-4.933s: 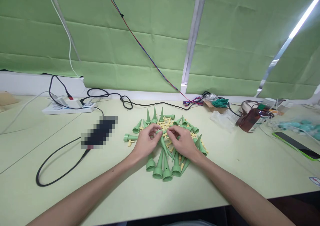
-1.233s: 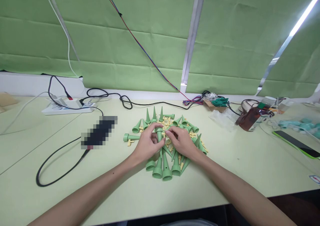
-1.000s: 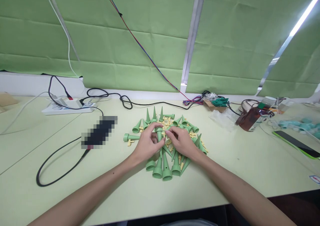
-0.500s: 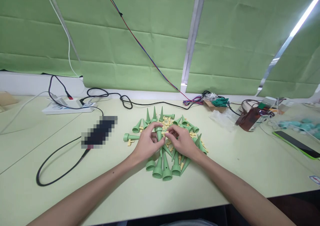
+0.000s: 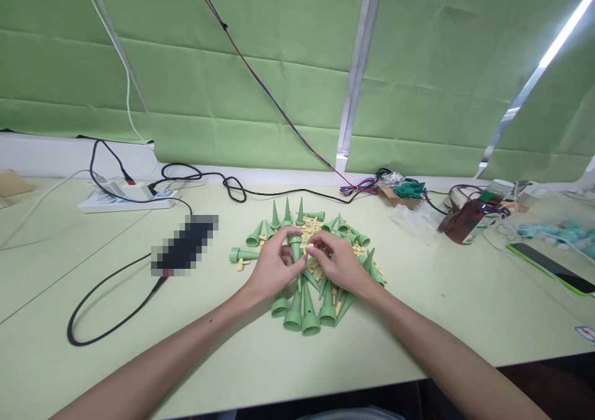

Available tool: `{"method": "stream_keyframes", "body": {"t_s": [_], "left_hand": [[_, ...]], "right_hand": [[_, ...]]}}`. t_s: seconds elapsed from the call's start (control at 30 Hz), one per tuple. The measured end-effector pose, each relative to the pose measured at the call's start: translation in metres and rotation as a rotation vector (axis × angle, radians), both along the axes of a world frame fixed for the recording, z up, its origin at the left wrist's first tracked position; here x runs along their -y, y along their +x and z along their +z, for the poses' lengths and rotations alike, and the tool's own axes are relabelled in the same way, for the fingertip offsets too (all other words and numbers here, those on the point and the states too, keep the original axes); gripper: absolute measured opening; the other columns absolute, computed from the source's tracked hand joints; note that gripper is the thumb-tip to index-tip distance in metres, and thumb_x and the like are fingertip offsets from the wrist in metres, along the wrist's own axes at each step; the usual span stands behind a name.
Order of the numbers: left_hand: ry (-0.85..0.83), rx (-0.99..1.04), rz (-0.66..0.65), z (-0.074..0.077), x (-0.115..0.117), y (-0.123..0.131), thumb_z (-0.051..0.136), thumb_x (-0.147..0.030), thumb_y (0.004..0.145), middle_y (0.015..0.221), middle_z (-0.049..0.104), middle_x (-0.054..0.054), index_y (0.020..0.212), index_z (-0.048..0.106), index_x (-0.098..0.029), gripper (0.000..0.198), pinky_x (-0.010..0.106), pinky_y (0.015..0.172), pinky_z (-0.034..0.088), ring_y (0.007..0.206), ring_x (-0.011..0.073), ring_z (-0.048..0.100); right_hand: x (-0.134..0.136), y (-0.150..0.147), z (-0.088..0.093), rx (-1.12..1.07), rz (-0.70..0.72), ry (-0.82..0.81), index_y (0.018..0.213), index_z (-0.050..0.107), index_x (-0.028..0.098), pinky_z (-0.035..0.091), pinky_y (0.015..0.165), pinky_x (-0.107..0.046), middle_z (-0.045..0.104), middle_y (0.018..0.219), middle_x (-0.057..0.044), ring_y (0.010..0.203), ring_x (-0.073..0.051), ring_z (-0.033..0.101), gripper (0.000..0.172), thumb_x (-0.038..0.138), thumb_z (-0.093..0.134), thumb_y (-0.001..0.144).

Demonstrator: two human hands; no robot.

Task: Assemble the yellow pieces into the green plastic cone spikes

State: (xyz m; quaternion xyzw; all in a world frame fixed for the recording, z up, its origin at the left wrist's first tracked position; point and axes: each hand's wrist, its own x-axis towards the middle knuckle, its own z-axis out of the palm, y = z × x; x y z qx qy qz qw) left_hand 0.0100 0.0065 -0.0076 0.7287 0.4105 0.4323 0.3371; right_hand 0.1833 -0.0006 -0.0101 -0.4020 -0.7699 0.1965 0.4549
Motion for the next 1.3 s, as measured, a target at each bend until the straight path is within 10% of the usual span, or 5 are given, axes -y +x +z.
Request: {"method": "stream_keyframes", "body": {"t_s": [0.3, 0.53, 1.3], "left_hand": [[-0.068, 0.031, 0.002, -0.0009, -0.0009, 0.0000, 0.066, -0.029, 0.077, 0.068, 0.051, -0.005, 0.111, 0.052, -0.021, 0.039, 0.017, 0.041, 0.028, 0.043, 0.0052, 0.037], [-0.009, 0.003, -0.001, -0.0010, -0.0005, -0.0004, 0.065, -0.029, 0.078, 0.100, 0.061, 0.003, 0.111, 0.053, -0.020, 0.037, 0.020, 0.043, 0.038, 0.048, 0.0048, 0.044], [0.346, -0.159, 0.014, -0.0050, 0.0023, -0.0030, 0.060, -0.022, 0.083, 0.107, 0.057, 0.004, 0.114, 0.052, -0.021, 0.031, 0.024, 0.058, 0.049, 0.059, 0.0075, 0.051]], "right_hand": [[-0.0020, 0.0013, -0.0032, -0.012, 0.009, 0.030, 0.093, 0.063, 0.019, 0.044, 0.063, -0.026, 0.064, 0.086, -0.004, 0.076, -0.016, 0.058, 0.010, 0.019, 0.053, 0.092], [-0.0015, 0.0008, -0.0018, 0.003, -0.001, 0.017, 0.089, 0.062, 0.019, 0.044, 0.064, -0.027, 0.063, 0.081, -0.003, 0.072, -0.016, 0.057, 0.008, 0.020, 0.054, 0.092], [-0.0005, -0.0002, -0.0008, 0.064, -0.015, -0.038, 0.065, 0.038, 0.020, 0.027, 0.055, -0.026, 0.039, 0.059, 0.004, 0.055, -0.012, 0.034, 0.035, 0.028, 0.043, 0.098]]}}
